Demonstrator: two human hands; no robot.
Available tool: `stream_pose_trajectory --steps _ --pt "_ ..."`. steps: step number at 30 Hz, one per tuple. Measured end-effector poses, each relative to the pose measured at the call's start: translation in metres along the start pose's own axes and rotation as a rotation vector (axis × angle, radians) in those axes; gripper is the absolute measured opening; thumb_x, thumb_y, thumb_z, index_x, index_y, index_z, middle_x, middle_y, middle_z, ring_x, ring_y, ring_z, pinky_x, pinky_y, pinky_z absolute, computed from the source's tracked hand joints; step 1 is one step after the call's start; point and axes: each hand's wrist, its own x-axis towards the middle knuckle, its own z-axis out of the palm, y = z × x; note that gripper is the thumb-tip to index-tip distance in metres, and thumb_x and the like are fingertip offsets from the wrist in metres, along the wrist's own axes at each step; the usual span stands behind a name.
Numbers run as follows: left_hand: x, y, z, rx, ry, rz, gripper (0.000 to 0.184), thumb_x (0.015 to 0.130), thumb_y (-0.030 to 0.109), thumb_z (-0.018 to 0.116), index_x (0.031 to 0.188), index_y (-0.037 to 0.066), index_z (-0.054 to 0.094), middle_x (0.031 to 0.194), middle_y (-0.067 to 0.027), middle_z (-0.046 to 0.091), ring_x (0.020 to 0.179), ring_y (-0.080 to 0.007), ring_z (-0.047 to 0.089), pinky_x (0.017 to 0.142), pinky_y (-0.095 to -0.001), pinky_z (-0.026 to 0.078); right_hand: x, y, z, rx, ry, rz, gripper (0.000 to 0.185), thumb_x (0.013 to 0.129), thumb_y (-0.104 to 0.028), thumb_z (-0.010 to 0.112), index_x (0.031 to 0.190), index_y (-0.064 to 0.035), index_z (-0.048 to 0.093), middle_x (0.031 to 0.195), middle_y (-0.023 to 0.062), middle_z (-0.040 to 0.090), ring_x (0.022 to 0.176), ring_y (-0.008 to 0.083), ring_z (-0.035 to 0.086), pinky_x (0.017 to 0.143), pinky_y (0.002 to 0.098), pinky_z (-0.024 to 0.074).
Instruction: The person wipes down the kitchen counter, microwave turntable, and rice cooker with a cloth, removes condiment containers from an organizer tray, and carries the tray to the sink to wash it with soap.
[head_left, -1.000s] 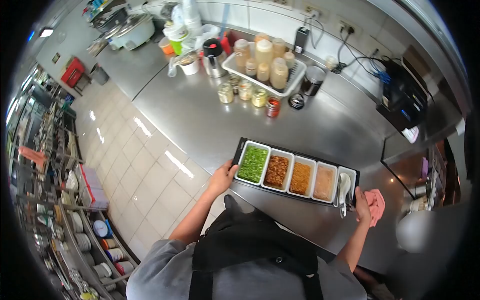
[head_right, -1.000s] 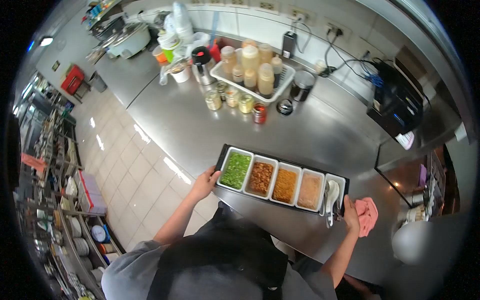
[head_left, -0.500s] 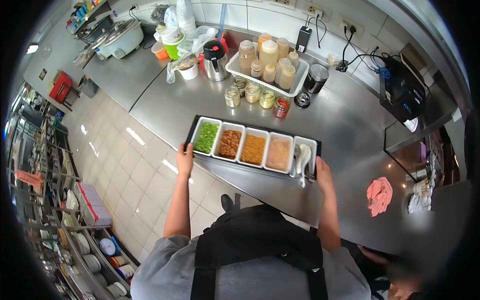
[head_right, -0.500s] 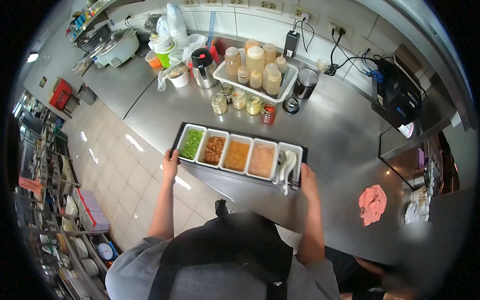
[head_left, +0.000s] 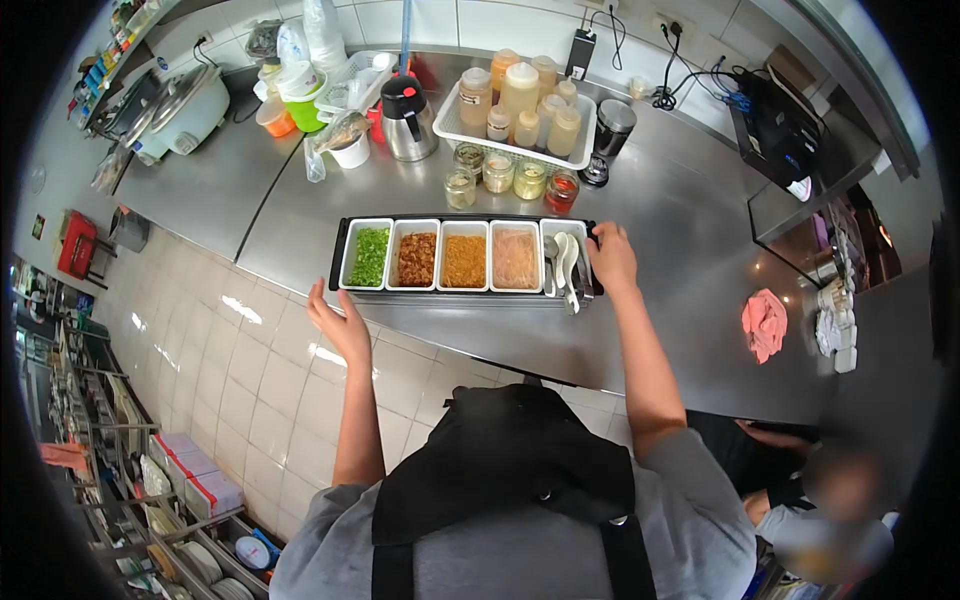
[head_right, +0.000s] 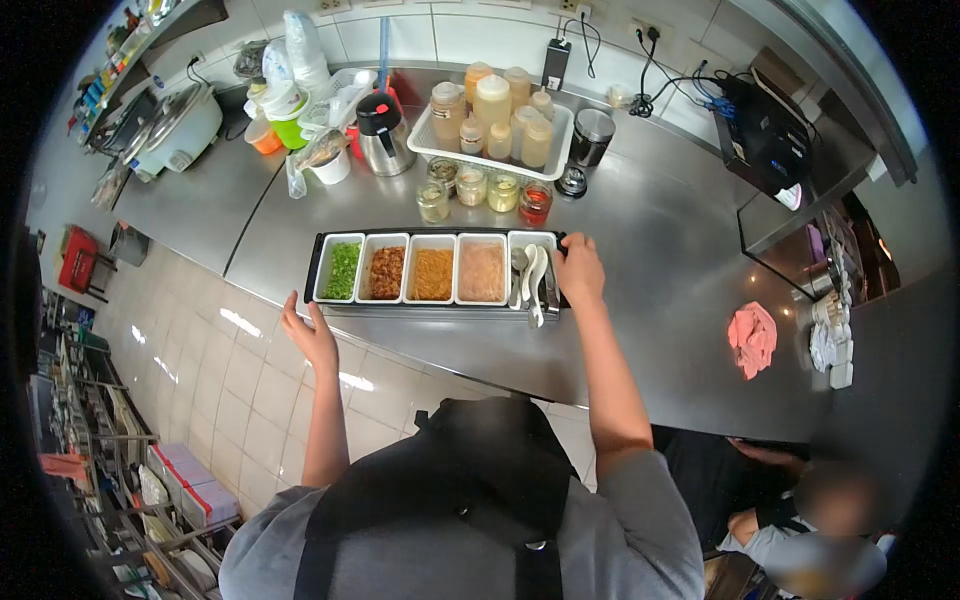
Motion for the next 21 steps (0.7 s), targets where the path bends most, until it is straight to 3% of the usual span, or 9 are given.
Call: stream_pose_trajectory --steps 3,7,10,13,17,19,21 --pt "-0.018 0.040 -0.007 -0.039 -0.065 0.129 0.035 0.092 0.009 0.057 0.127 0.002 0.052 0.136 -0.0195 0.043 0.126 -0.0360 0.041 0.105 -0.0453 0.031 0.013 -0.017 0.001 -0.217 -0.079 0.092 0.030 0.080 -0.020 0.070 0.102 -0.0048 0.057 0.105 0.0152 0.062 0.093 0.0331 0.065 0.080 0.0430 0.0531" --pt "-0.049 0.077 -0.010 -0.099 -0.196 0.176 0.034 0.088 0.003 0.057 0.122 0.004 0.056 0.136 -0.0186 0.044 0.128 -0.0349 0.040 0.107 -0.0455 0.030 0.020 -0.018 0.017 -0.310 -0.083 0.107 0.033 0.079 -0.020 0.070 0.103 -0.0014 0.057 0.107 0.0183 0.062 0.094 0.0350 0.066 0.080 0.0425 0.0546" --pt "-0.071 0.095 -0.008 -0.156 -0.297 0.190 0.033 0.086 0.000 0.056 0.119 0.004 0.058 0.137 -0.0183 0.044 0.128 -0.0348 0.040 0.106 -0.0446 0.032 0.013 -0.024 0.015 -0.339 -0.014 0.055 0.017 0.087 -0.009 0.054 0.099 0.0013 0.059 0.105 0.0213 0.063 0.092 0.0350 0.068 0.075 0.0445 0.0568" --pt "-0.085 0.108 -0.002 -0.193 -0.367 0.233 0.033 0.085 -0.002 0.056 0.116 0.004 0.060 0.136 -0.0185 0.045 0.127 -0.0346 0.042 0.105 -0.0438 0.033 0.023 -0.020 0.018 -0.301 -0.106 0.151 0.038 0.079 -0.017 0.068 0.109 0.0036 0.058 0.113 0.0206 0.062 0.099 0.0358 0.065 0.084 0.0430 0.0544" --pt "-0.094 0.120 0.012 -0.218 -0.411 0.258 0.033 0.083 -0.003 0.055 0.115 0.005 0.061 0.134 -0.0173 0.047 0.126 -0.0345 0.043 0.104 -0.0437 0.034 0.025 -0.024 0.003 -0.259 -0.178 0.162 0.031 0.078 -0.017 0.068 0.104 0.0011 0.064 0.112 0.0201 0.063 0.099 0.0352 0.065 0.084 0.0432 0.0541" --pt "-0.096 0.128 0.020 -0.253 -0.454 0.258 0.033 0.083 -0.004 0.054 0.114 0.005 0.061 0.134 -0.0164 0.047 0.124 -0.0343 0.045 0.103 -0.0434 0.036 0.029 -0.020 0.012 -0.167 -0.318 0.150 0.038 0.083 -0.024 0.069 0.110 0.0023 0.062 0.110 0.0176 0.065 0.096 0.0350 0.067 0.083 0.0441 0.0546" --pt "-0.095 0.140 0.023 -0.228 -0.441 0.276 0.032 0.084 -0.003 0.054 0.114 0.006 0.061 0.132 -0.0159 0.048 0.122 -0.0340 0.046 0.102 -0.0427 0.037 0.024 -0.020 0.022 -0.164 -0.244 0.121 0.040 0.082 -0.025 0.070 0.111 0.0015 0.061 0.106 0.0200 0.066 0.096 0.0362 0.067 0.082 0.0443 0.0544"
